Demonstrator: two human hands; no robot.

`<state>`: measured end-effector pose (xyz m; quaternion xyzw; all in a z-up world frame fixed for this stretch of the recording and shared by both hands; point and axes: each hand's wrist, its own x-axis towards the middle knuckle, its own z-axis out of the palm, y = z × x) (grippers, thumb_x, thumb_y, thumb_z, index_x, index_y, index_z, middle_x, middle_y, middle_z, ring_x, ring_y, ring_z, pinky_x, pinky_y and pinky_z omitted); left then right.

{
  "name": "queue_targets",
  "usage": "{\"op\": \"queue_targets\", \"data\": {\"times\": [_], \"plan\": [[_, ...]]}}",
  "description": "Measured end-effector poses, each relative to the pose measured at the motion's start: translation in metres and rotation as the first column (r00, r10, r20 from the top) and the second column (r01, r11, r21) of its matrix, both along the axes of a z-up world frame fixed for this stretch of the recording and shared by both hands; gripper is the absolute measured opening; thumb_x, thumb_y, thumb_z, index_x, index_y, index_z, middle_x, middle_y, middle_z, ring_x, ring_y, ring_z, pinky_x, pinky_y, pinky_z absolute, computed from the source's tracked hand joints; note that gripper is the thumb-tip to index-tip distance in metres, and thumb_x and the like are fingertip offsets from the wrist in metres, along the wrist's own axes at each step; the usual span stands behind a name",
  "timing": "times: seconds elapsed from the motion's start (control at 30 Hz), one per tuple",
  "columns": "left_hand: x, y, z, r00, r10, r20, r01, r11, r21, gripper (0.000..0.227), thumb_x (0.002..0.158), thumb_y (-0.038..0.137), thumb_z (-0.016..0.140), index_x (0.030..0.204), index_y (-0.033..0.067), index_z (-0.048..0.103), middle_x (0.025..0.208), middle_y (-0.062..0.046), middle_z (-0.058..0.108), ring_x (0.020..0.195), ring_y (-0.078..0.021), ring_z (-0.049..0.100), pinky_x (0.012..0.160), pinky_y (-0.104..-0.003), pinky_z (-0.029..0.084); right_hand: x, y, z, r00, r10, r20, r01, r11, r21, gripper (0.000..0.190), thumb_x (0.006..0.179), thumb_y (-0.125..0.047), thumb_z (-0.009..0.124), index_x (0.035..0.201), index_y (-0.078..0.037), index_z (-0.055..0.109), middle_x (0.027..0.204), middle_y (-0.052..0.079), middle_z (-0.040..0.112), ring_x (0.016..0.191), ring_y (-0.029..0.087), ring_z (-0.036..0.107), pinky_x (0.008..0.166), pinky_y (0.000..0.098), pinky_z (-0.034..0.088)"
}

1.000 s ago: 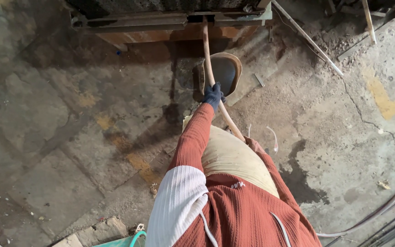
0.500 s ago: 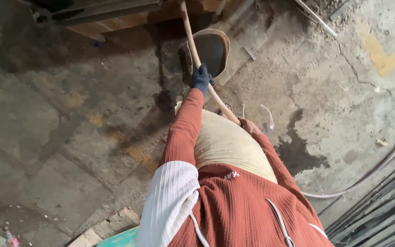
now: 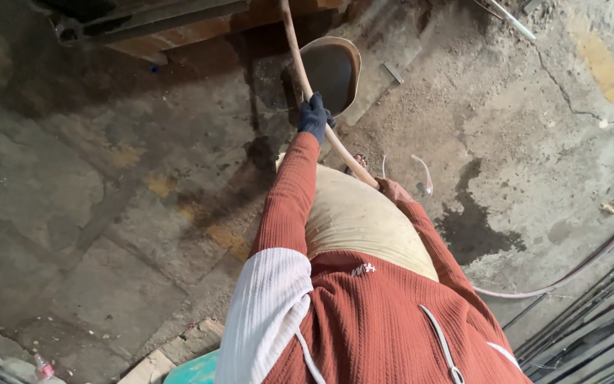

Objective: Probing and maintaining the interior of an industrial evaporative cooler using a wooden stick and water hose.

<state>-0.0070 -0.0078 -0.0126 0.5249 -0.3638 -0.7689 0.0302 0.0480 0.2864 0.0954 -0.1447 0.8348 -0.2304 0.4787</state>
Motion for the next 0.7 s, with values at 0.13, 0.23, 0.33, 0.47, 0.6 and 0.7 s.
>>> {"op": "queue_targets", "data": {"times": [0.13, 0.23, 0.33, 0.47, 0.6, 0.7], "plan": [[0.000, -0.001, 0.007, 1.000, 0.023, -0.009, -0.023, 0.999, 0.030, 0.039, 0.100, 0.042, 0.059, 0.109, 0.0059, 0.047, 0.060, -0.006, 0.052, 0.039, -0.0172, 0.051, 0.037, -0.035, 0.049, 0.000, -0.006, 0.010, 1.000, 0.006, 0.003, -0.006, 1.000, 0.017, 0.043, 0.091, -0.026, 0.066, 0.129, -0.007, 0.067, 0.105, 0.017, 0.076, 0.094, 0.026, 0.072, 0.082, 0.0395, 0.054], [0.000, -0.001, 0.011, 1.000, 0.021, -0.007, -0.021, 0.999, 0.031, 0.041, 0.100, 0.043, 0.058, 0.108, 0.0044, 0.046, 0.059, -0.006, 0.050, 0.039, -0.0173, 0.050, 0.037, -0.035, 0.048, 0.001, -0.007, 0.012, 1.000, -0.020, 0.016, 0.019, 1.000, 0.012, 0.047, 0.089, -0.027, 0.067, 0.132, -0.008, 0.065, 0.106, 0.016, 0.076, 0.094, 0.026, 0.072, 0.082, 0.0394, 0.055], [-0.001, -0.002, 0.014, 1.000, 0.011, 0.009, -0.011, 1.000, 0.023, 0.043, 0.101, 0.043, 0.058, 0.107, 0.0031, 0.045, 0.059, -0.006, 0.050, 0.039, -0.0175, 0.049, 0.037, -0.036, 0.048, 0.001, -0.001, 0.000, 0.999, -0.029, 0.016, 0.029, 1.000, 0.008, 0.049, 0.088, -0.027, 0.069, 0.133, -0.009, 0.065, 0.106, 0.017, 0.076, 0.094, 0.027, 0.073, 0.082, 0.0395, 0.055], [0.001, -0.004, 0.009, 1.000, -0.019, -0.005, 0.019, 1.000, 0.002, 0.042, 0.100, 0.044, 0.058, 0.106, 0.0042, 0.046, 0.058, -0.005, 0.052, 0.040, -0.0175, 0.053, 0.039, -0.035, 0.052, 0.002, 0.002, -0.008, 1.000, -0.012, 0.002, 0.012, 1.000, 0.010, 0.046, 0.088, -0.029, 0.070, 0.130, -0.008, 0.067, 0.105, 0.016, 0.076, 0.094, 0.027, 0.073, 0.082, 0.0397, 0.055], [0.003, -0.006, 0.023, 1.000, 0.000, 0.017, 0.000, 1.000, 0.020, 0.042, 0.100, 0.043, 0.058, 0.104, 0.0020, 0.047, 0.057, -0.005, 0.051, 0.039, -0.0178, 0.051, 0.038, -0.035, 0.051, 0.004, 0.009, -0.025, 1.000, -0.010, -0.006, 0.010, 1.000, -0.011, 0.046, 0.088, -0.030, 0.070, 0.128, -0.009, 0.067, 0.105, 0.016, 0.076, 0.094, 0.027, 0.073, 0.082, 0.0398, 0.055], [0.006, -0.009, 0.039, 0.998, -0.042, 0.051, 0.043, 0.999, -0.026, 0.042, 0.102, 0.041, 0.059, 0.103, -0.0006, 0.051, 0.059, -0.006, 0.055, 0.041, -0.0180, 0.056, 0.040, -0.035, 0.054, 0.005, 0.008, -0.022, 1.000, -0.003, -0.019, 0.003, 1.000, -0.005, 0.044, 0.089, -0.032, 0.071, 0.126, -0.008, 0.069, 0.105, 0.017, 0.076, 0.095, 0.027, 0.073, 0.082, 0.0404, 0.055]]}}
